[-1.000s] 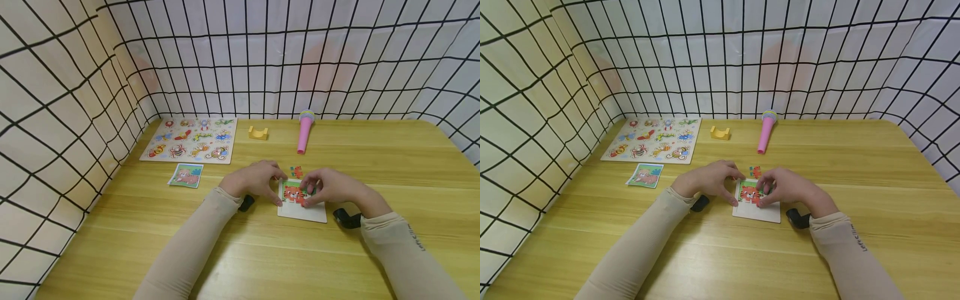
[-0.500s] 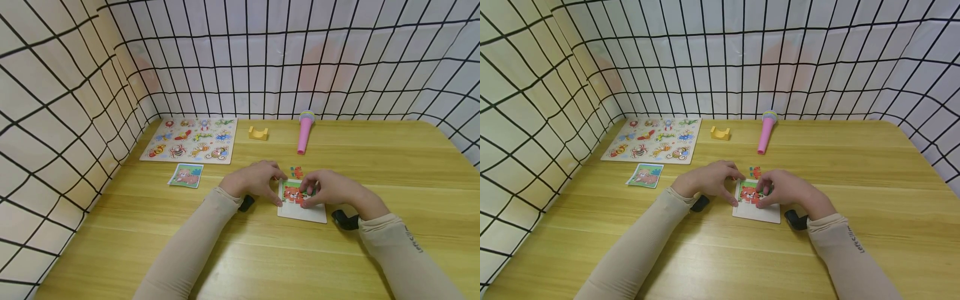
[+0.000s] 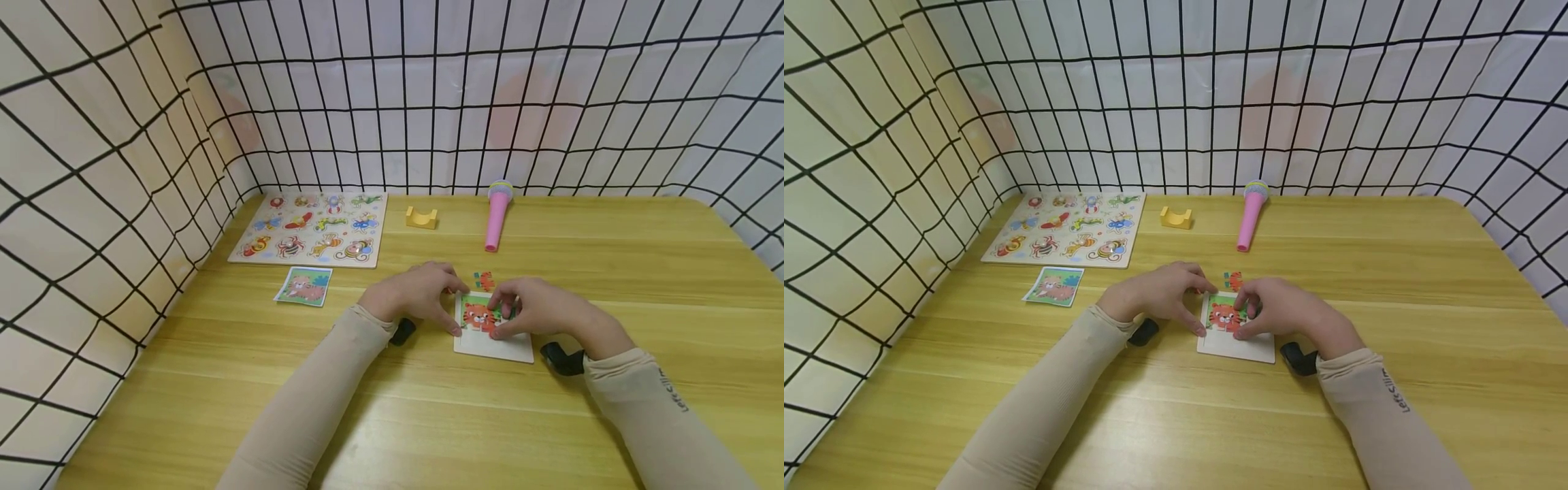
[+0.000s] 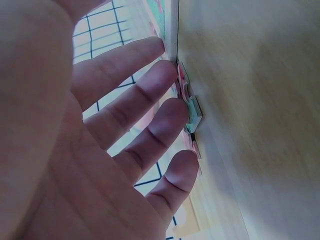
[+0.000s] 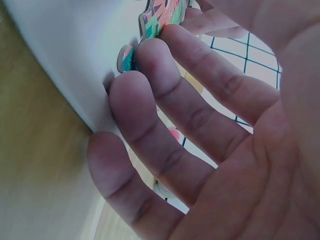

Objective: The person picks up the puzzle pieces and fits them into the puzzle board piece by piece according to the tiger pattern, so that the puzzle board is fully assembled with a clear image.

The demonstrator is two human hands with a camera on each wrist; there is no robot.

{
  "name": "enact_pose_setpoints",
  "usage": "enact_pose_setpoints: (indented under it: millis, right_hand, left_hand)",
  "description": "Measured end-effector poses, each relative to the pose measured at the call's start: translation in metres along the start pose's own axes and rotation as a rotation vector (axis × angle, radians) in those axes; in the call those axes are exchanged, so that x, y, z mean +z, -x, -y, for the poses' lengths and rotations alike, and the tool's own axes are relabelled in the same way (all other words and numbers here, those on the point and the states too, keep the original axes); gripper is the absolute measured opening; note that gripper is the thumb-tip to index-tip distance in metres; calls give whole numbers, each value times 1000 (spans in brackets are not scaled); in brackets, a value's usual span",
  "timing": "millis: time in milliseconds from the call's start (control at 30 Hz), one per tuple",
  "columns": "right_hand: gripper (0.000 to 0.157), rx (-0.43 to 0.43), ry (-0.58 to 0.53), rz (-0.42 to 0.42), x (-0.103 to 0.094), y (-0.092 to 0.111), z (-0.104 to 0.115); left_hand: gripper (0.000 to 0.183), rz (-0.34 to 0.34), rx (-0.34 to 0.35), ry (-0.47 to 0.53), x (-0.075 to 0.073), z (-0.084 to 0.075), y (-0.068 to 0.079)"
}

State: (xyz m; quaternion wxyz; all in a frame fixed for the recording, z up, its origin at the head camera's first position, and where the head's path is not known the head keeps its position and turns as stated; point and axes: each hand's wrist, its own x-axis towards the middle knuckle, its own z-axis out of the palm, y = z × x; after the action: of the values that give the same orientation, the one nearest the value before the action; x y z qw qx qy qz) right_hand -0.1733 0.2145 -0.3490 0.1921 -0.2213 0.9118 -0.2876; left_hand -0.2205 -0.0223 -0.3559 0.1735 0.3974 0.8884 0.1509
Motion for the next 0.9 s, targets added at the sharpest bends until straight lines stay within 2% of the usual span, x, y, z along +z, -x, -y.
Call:
enact_pose_setpoints:
  millis: [633, 900]
  right_hand:
    - [36, 8, 8, 12, 1, 0, 5]
    - [33, -4, 8, 3, 2, 0, 4]
  left_hand:
    - [72, 4, -16, 15, -1, -1, 1]
    - [72, -1, 3, 27, -1, -3, 1]
